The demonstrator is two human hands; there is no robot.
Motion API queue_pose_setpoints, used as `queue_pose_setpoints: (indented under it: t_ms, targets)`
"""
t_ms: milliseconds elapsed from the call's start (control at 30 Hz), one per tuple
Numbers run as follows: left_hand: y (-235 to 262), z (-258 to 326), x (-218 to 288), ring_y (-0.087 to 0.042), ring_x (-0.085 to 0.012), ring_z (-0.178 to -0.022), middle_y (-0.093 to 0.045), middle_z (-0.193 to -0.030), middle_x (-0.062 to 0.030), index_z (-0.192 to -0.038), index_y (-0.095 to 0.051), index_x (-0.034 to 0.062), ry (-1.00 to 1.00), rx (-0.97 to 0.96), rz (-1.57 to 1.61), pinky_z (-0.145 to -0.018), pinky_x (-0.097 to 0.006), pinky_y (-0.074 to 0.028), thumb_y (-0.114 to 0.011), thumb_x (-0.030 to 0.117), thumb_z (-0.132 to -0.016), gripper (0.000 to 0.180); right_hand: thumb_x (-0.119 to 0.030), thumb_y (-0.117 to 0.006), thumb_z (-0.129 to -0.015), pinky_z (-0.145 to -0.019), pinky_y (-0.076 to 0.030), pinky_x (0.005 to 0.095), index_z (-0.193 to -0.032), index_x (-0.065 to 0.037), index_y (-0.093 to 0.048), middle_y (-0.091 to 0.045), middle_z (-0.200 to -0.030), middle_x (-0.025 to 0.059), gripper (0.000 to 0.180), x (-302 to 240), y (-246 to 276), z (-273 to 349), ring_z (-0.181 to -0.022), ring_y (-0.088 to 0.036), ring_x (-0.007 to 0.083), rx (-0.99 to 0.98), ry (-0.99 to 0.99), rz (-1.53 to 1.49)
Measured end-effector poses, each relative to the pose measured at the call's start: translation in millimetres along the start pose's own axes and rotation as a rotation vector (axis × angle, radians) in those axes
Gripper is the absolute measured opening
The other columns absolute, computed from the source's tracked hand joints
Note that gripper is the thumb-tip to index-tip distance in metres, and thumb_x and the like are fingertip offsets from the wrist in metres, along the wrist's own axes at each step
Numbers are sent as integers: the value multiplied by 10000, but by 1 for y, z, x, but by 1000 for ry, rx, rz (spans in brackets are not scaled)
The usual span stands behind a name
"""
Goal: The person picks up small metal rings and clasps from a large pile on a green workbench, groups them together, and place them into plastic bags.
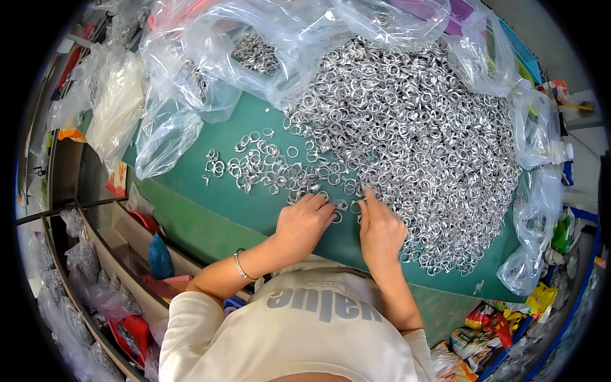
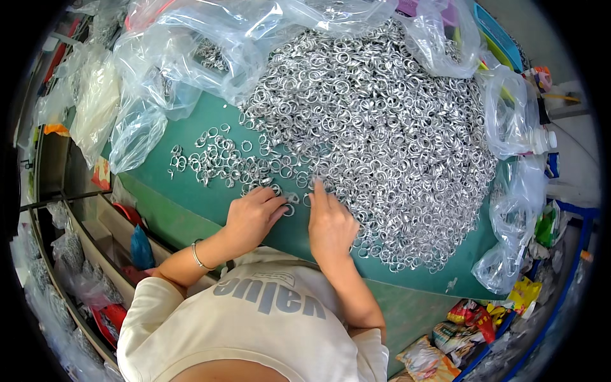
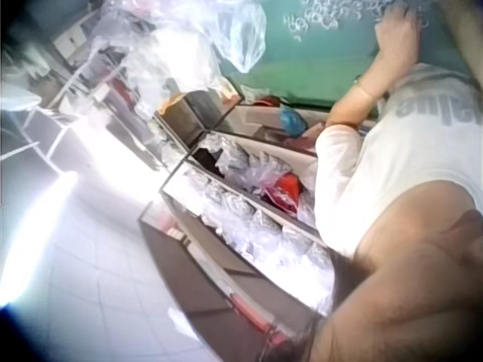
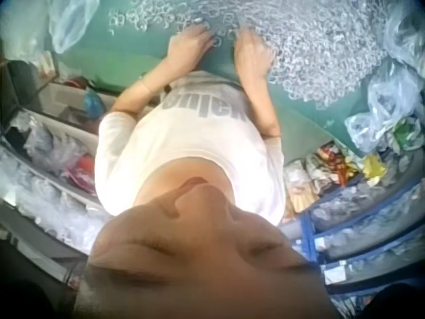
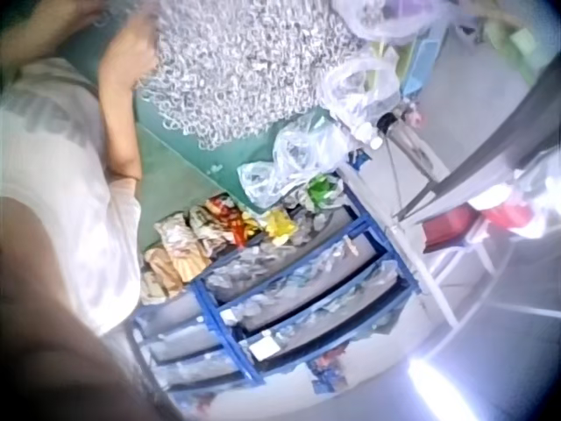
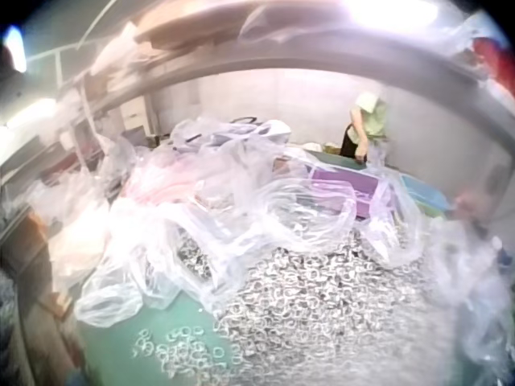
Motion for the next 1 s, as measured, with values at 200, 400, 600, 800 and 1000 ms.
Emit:
queue_pose_setpoints:
  t_ms: [200,400,600,800,1000]
  targets:
    - [23,14,-33,-546,-207,-660,-528,-699,-30,-775,-624,78,78,46,-39,-509,-330,-445,-665,86,-692,93,-120,-641,-767,-427,-431,334,-1025,-52,-598,-595,-648,92,270,-9,1,12,-509,-578,234,-17,130,-183]
    - [43,9,-43,-522,-213,-606,-501,-673,-44,-889,-630,93,205,230,79,-484,-337,-423,-672,72,-692,203,-155,-627,-782,-404,-427,337,-1107,-72,-562,-579,-616,86,341,-19,-17,-5,-490,-575,232,-107,54,22]
    - [37,2,-43,-537,-199,-636,-519,-701,-30,-890,-648,104,109,184,31,-497,-323,-436,-677,77,-685,209,-156,-601,-799,-437,-445,352,-919,-80,-632,-571,-615,76,146,-40,-20,9,-524,-588,258,-269,176,-163]
    - [33,7,-34,-553,-195,-656,-531,-710,-22,-842,-658,100,30,53,57,-508,-319,-451,-674,68,-682,164,-138,-601,-786,-428,-434,334,-818,-80,-601,-553,-611,65,66,-48,-13,-27,-530,-583,235,-25,176,-95]
    - [54,5,-51,-547,-208,-610,-518,-680,-47,-871,-651,86,117,172,82,-508,-321,-449,-677,66,-684,189,-85,-598,-764,-415,-423,319,-743,-57,-553,-553,-619,64,57,-58,-35,-32,-537,-581,219,-134,273,40]
Point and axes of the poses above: each hand's wrist, its own z-axis away from the middle knuckle, its own y-axis out of the back of the hand, x = y × z, the point moved 10 cm from there along -z, towards the middle knuckle
